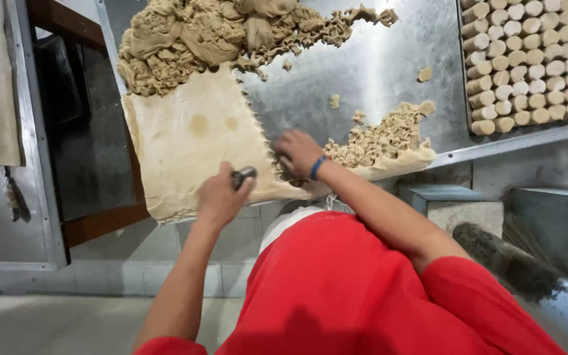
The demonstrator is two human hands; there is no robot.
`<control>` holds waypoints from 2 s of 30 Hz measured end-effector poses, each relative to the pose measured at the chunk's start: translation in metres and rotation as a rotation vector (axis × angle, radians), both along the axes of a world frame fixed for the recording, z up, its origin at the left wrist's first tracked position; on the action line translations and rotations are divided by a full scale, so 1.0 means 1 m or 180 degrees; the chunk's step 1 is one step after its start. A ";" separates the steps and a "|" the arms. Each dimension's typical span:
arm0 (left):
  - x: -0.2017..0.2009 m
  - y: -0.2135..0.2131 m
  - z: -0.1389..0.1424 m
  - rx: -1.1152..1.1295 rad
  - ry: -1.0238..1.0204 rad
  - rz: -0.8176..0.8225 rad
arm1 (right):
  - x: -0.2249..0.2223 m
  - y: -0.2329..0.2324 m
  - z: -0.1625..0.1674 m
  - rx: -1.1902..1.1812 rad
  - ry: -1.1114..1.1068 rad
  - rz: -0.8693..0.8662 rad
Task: The person cuts small portions of dough using a cylindrical pastry cutter tool and places them neatly into rows on a metal baking sheet.
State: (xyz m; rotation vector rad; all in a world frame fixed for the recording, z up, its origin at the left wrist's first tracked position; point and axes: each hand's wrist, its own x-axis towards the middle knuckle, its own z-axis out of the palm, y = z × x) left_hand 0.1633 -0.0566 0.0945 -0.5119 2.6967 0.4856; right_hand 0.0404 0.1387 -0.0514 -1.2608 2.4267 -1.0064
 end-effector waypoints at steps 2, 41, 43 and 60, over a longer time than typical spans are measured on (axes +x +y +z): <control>0.003 0.001 -0.011 0.0100 0.0009 -0.0313 | 0.026 0.004 -0.003 0.0248 0.0103 -0.0021; -0.044 0.015 -0.046 0.0105 0.0306 -0.1472 | 0.031 0.011 -0.003 -0.0393 -0.0256 -0.0839; -0.051 0.019 -0.051 0.0068 0.0169 -0.1585 | 0.029 0.014 -0.003 -0.0457 -0.0285 -0.0910; -0.018 0.008 -0.136 0.1269 0.0855 -0.1481 | 0.042 0.024 -0.022 0.0210 -0.0220 0.0016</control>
